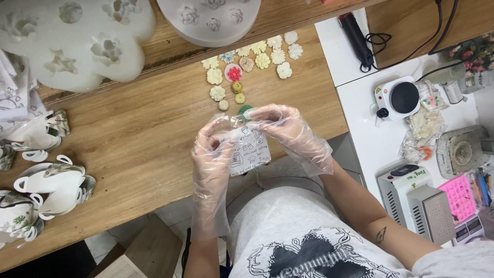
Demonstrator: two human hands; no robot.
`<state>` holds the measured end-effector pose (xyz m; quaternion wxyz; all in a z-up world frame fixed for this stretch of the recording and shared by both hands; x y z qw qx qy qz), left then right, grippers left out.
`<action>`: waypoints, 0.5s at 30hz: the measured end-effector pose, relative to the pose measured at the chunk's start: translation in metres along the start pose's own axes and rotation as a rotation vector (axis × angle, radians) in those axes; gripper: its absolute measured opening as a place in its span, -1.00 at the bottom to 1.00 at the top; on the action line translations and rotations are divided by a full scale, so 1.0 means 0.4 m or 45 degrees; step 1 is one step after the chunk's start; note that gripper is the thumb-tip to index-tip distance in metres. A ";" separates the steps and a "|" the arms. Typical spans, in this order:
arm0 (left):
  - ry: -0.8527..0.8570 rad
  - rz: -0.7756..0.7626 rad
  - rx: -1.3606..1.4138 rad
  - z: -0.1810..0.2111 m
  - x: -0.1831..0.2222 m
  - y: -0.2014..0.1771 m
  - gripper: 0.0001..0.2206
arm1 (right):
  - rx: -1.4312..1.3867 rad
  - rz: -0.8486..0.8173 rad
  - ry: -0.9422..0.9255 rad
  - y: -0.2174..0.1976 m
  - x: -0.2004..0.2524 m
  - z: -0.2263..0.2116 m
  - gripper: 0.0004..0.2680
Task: Packaging small decorative flower-shaped wax melts into small bags.
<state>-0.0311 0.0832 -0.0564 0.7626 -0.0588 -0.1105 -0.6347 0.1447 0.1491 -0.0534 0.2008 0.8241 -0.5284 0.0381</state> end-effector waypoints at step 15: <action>0.405 -0.132 -0.656 0.138 0.030 -0.010 -0.73 | 0.655 -0.328 0.035 0.064 0.010 -0.106 -0.74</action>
Point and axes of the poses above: each hand's wrist, its own x-axis away from the middle knuckle, its own y-axis out of the palm, z = x × y, the point moved 10 cm from there along -x, towards the middle knuckle, and after that the axes turned 8 degrees about -x, right-handed, at the moved point
